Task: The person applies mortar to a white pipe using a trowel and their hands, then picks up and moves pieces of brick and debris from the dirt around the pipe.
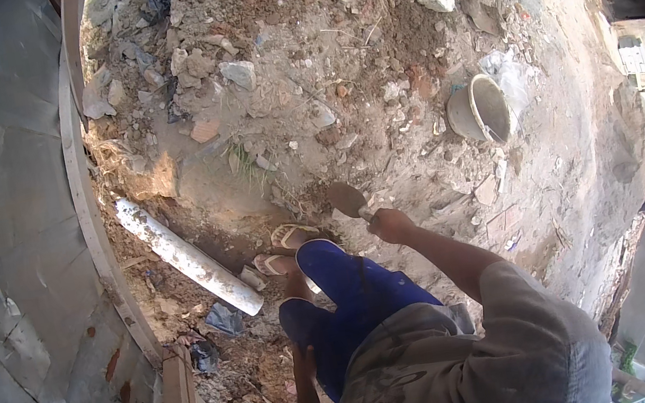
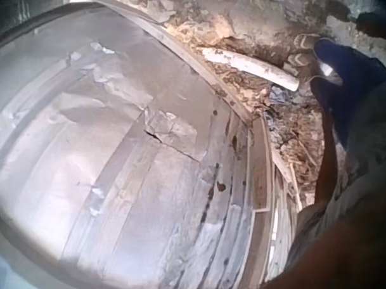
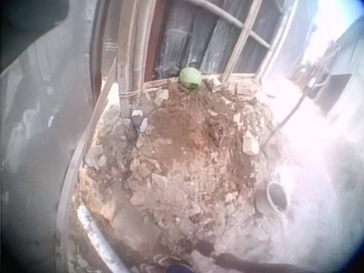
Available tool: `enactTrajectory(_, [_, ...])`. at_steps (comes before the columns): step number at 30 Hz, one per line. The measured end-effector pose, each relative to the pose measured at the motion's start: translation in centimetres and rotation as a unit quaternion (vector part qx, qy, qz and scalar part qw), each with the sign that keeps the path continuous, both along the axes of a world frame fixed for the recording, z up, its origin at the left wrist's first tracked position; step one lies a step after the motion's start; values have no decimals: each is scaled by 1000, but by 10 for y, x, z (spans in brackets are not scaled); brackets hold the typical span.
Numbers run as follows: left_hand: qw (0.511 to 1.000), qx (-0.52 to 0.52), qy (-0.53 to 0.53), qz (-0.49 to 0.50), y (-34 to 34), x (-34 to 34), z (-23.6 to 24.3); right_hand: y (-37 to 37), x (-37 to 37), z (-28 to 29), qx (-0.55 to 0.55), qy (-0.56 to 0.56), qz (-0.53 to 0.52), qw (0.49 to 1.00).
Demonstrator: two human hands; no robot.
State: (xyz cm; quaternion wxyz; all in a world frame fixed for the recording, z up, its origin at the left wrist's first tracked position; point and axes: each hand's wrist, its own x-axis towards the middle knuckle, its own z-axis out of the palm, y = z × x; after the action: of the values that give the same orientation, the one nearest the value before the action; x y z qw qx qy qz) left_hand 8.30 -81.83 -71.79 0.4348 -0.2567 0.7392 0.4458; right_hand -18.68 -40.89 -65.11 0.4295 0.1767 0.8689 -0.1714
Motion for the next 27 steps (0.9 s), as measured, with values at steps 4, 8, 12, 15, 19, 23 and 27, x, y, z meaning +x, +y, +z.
enactTrajectory(4, [982,57,-128,125,-3,-37,93,39,3,15,16,-115,7,993])
enactTrajectory(8, [978,83,-17,189,-7,17,80,38,-12,-23,-34,-105,190,976])
enactTrajectory(12, [994,17,47,102,12,33,89,32,-28,2,-53,-144,-24,988])
enactTrajectory(15, [995,-33,83,50,19,40,94,20,-41,16,-98,-118,9,988])
enactTrajectory(19, [990,-65,121,16,21,40,95,1,-61,18,-127,-142,-18,982])
enactTrajectory(23, [985,-91,147,-17,12,46,91,-58,-53,49,-229,-144,-192,943])
enactTrajectory(27, [976,-125,169,-49,-12,59,84,-130,-55,111,-230,-123,18,965])
